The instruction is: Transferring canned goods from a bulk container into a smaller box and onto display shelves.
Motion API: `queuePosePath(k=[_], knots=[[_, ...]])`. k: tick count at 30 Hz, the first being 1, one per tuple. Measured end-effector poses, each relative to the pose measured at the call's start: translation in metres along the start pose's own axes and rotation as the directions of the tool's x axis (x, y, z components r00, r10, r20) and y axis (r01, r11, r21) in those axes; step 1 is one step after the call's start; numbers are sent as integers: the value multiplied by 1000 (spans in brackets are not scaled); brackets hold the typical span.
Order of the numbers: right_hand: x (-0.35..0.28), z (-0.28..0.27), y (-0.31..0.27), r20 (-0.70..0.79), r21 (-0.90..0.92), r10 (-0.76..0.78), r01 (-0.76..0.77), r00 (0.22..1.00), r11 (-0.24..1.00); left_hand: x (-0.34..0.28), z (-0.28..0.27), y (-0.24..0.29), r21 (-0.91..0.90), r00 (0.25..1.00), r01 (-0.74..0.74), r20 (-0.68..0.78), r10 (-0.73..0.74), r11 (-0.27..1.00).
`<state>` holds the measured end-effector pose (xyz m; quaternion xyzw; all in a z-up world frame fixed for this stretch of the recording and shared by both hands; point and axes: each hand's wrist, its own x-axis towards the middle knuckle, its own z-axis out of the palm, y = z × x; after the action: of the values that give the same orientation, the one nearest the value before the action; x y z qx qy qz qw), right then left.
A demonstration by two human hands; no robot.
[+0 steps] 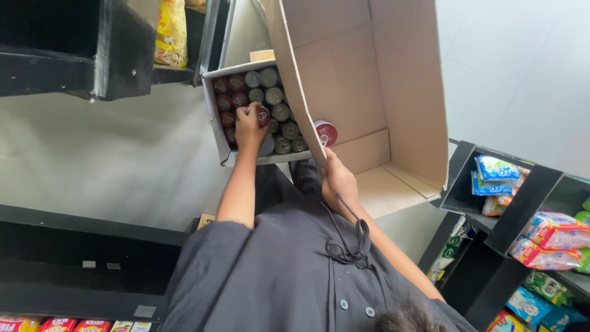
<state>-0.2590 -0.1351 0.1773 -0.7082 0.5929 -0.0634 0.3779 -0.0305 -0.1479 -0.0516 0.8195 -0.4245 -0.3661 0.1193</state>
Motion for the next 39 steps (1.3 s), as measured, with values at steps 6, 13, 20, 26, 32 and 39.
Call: queuePosePath(k=[6,13,20,26,32,39], knots=[[-3,10,12,-61,-31,-133,131,989,991,-89,-88,58,-268,870,-276,-479,121,923],[6,4,16,1,7,-160,160,987,987,-145,-147,164,-39,529,-731,-664,529,681],[7,18,64,-2,-44,-353,352,936,935,-96,-111,237,95,581,-793,-181,794,602],[6,6,38,90,46,-195,192,977,980,-3,35,240,751,938,-332,196,288,571],[0,5,27,125,35,-158,154,980,987,-5,34,214,582,916,-386,335,221,716],[4,-2,16,67,23,-140,139,988,990,-89,-135,180,-67,592,-789,-351,726,611]])
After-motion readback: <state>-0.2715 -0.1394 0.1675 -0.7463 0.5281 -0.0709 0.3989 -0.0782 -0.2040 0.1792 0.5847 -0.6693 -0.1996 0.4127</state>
